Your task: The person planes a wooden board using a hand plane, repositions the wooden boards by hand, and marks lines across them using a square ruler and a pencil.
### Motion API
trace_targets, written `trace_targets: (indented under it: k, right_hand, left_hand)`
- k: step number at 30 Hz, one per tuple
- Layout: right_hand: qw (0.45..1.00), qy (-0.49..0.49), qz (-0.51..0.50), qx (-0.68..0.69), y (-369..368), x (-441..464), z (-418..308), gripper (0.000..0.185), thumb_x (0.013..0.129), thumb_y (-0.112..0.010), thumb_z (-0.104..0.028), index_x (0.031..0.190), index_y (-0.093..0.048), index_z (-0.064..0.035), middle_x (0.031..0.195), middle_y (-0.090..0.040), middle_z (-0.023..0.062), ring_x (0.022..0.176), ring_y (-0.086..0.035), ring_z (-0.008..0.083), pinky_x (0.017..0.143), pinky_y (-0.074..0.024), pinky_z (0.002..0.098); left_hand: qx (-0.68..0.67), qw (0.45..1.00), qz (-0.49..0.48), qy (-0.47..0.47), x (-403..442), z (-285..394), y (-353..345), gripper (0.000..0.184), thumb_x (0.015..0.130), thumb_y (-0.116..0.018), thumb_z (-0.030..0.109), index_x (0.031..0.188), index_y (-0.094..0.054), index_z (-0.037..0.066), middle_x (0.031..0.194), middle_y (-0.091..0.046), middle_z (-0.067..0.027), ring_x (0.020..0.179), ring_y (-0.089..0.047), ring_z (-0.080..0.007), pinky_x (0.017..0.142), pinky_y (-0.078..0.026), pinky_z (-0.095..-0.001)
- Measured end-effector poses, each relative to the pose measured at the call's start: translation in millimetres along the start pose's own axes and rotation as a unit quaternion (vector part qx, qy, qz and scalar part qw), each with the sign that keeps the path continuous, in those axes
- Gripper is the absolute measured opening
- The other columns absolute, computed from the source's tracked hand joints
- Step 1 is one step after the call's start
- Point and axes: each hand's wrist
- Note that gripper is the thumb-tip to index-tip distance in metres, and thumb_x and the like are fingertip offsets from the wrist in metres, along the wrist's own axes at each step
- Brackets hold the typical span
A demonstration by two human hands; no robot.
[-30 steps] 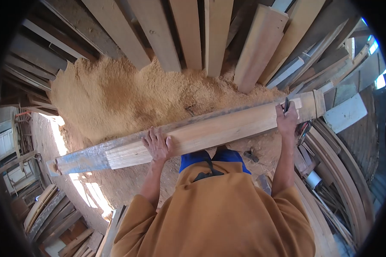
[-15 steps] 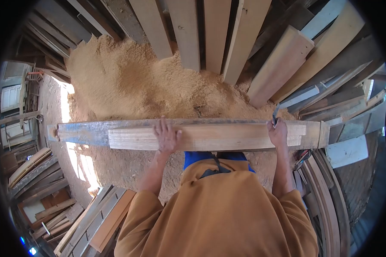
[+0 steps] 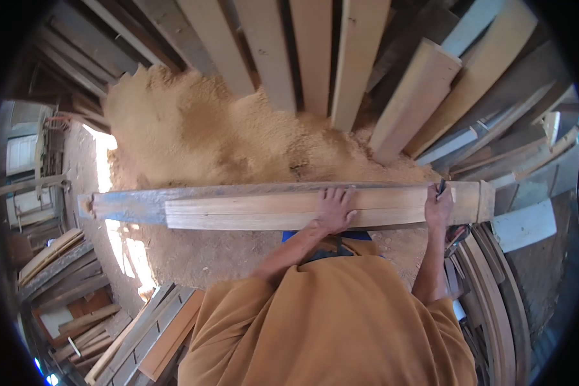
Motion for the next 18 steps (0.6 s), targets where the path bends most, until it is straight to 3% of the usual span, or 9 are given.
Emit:
trace_targets:
  k: [2, 6, 10, 14, 18]
  right_hand:
    - [0.999, -0.019, 0.033, -0.003, 18, 3, 20, 0.036, 0.101, -0.067, -0.031, 0.105, -0.064, 0.0042, 0.093, -0.07, 0.0261, 0.09, -0.068, 0.0463, 0.083, -0.0515, 0.0512]
    - [0.987, -0.055, 0.138, 0.054, 34, 17, 53, 0.038, 0.102, -0.065, -0.034, 0.105, -0.062, 0.0038, 0.092, -0.069, 0.0267, 0.088, -0.067, 0.0477, 0.081, -0.0505, 0.0527]
    - [0.965, -0.13, 0.224, 0.037, 58, 29, 73, 0.043, 0.103, -0.062, -0.04, 0.103, -0.062, 0.0033, 0.09, -0.068, 0.0277, 0.087, -0.065, 0.0496, 0.08, -0.0496, 0.0545]
    - [0.961, -0.18, 0.209, 0.011, 66, 46, 110, 0.051, 0.103, -0.058, -0.048, 0.113, -0.059, 0.0016, 0.101, -0.07, 0.0297, 0.099, -0.067, 0.0509, 0.086, -0.0499, 0.0556]
    - [0.961, -0.237, 0.096, -0.103, 75, 57, 136, 0.054, 0.102, -0.055, -0.052, 0.123, -0.059, -0.0023, 0.112, -0.071, 0.0298, 0.108, -0.067, 0.0498, 0.092, -0.0507, 0.0566]
  left_hand:
    - [-0.018, 1.0, 0.016, -0.004, 0, -5, -11, 0.075, 0.091, -0.067, 0.046, 0.153, -0.046, 0.01, 0.141, -0.054, -0.0171, 0.128, -0.049, -0.0369, 0.109, -0.033, -0.058]
    - [0.034, 0.998, -0.043, 0.007, 9, 3, 7, 0.079, 0.093, -0.061, 0.051, 0.157, -0.043, 0.007, 0.138, -0.055, -0.0176, 0.125, -0.05, -0.0367, 0.107, -0.034, -0.0563]
    - [0.059, 0.998, -0.012, -0.019, 7, -2, 0, 0.081, 0.093, -0.06, 0.051, 0.157, -0.042, 0.006, 0.135, -0.055, -0.0175, 0.122, -0.05, -0.0368, 0.104, -0.035, -0.0554]
    - [0.063, 0.998, -0.005, -0.023, 7, -4, -4, 0.08, 0.093, -0.061, 0.05, 0.157, -0.042, 0.006, 0.133, -0.056, -0.018, 0.12, -0.05, -0.0373, 0.102, -0.036, -0.0549]
    - [0.061, 0.996, 0.033, -0.047, 7, -7, -9, 0.078, 0.093, -0.061, 0.049, 0.156, -0.043, 0.006, 0.13, -0.056, -0.0189, 0.116, -0.051, -0.0388, 0.1, -0.037, -0.0553]
Point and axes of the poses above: each hand's wrist, its own x-axis towards the middle knuckle, its own y-axis out of the back of the hand, z = x × y
